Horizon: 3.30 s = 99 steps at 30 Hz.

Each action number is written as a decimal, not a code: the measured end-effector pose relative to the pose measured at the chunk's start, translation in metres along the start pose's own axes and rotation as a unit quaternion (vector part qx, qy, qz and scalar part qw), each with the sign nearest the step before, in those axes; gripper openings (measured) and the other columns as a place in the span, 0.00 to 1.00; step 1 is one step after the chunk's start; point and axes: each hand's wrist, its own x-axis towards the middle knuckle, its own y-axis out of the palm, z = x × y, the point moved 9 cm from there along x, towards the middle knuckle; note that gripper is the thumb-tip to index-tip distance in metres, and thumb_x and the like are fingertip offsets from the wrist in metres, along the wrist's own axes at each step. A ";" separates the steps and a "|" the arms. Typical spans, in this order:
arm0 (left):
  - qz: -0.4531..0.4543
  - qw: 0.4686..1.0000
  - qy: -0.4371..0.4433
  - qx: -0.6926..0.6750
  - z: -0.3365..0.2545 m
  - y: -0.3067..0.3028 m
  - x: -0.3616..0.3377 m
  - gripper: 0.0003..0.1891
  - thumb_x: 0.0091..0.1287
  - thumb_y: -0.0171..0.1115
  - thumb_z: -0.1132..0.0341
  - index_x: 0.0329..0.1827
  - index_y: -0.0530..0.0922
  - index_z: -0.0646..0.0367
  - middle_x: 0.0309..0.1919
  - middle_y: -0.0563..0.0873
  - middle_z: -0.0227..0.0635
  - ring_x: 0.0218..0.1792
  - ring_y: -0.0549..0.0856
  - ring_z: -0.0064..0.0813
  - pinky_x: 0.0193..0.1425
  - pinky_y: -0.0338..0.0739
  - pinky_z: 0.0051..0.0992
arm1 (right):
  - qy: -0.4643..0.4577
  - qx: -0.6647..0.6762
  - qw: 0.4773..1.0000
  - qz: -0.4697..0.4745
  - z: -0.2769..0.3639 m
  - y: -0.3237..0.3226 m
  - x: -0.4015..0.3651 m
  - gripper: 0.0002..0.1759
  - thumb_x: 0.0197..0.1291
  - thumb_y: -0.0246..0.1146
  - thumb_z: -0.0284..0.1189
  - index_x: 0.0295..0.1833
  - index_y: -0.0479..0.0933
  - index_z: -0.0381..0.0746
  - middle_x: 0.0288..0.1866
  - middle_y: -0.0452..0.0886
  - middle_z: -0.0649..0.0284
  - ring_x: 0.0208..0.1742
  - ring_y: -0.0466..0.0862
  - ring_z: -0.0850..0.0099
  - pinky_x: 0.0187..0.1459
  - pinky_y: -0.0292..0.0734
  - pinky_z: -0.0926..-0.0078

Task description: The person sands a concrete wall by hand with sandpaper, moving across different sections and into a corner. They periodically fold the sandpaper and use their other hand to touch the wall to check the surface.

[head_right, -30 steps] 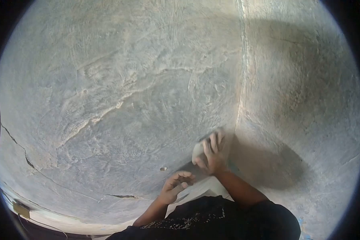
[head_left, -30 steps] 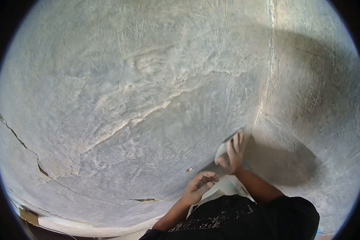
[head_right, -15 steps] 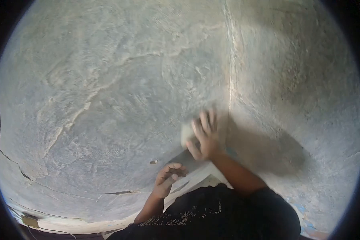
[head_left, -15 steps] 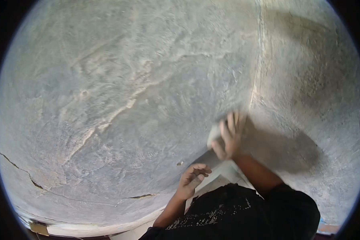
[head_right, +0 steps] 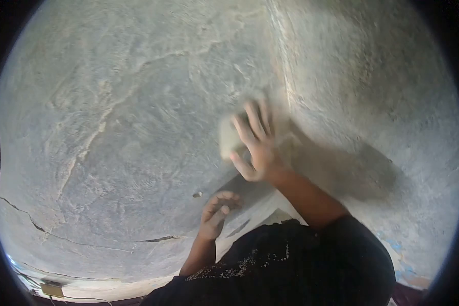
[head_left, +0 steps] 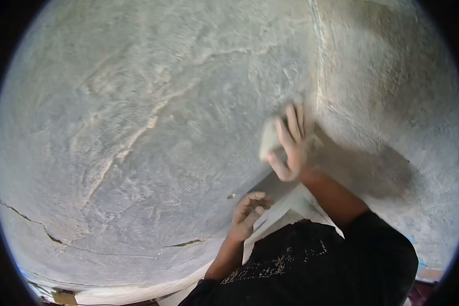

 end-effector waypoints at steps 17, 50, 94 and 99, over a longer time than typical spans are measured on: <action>0.008 1.000 -0.006 0.030 -0.004 0.001 -0.006 0.29 0.67 0.62 0.62 0.69 0.65 0.60 0.64 0.74 0.40 0.60 0.76 0.38 0.62 0.72 0.39 | -0.029 -0.026 0.999 0.025 0.021 -0.004 0.012 0.56 0.54 0.61 0.61 0.72 0.55 0.27 0.76 0.41 0.29 0.76 0.36 0.27 0.70 0.29 0.29; -0.189 0.561 0.542 0.596 -0.268 0.061 -0.106 0.19 0.58 0.66 0.59 0.48 0.77 0.61 0.57 0.76 0.48 0.65 0.71 0.48 0.69 0.63 0.47 | -0.060 -0.136 0.979 -0.136 0.080 -0.042 0.142 0.48 0.50 0.66 0.50 0.77 0.58 0.50 0.81 0.48 0.53 0.81 0.39 0.45 0.72 0.28 0.29; -0.310 0.410 0.227 0.827 -0.256 0.073 -0.070 0.41 0.64 0.54 0.49 0.78 0.52 0.53 0.77 0.54 0.46 0.78 0.49 0.51 0.77 0.34 0.58 | -0.063 0.124 0.949 0.282 0.151 -0.041 0.118 0.24 0.72 0.50 0.35 0.71 0.65 0.42 0.69 0.72 0.59 0.63 0.78 0.59 0.66 0.69 0.64; -0.218 0.819 0.328 0.418 -0.147 0.089 -0.123 0.36 0.71 0.52 0.54 0.78 0.50 0.56 0.75 0.57 0.52 0.75 0.59 0.45 0.75 0.52 0.46 | 0.273 0.672 0.655 0.209 0.159 -0.059 0.011 0.27 0.71 0.54 0.42 0.66 0.66 0.34 0.60 0.75 0.54 0.53 0.82 0.62 0.52 0.84 0.57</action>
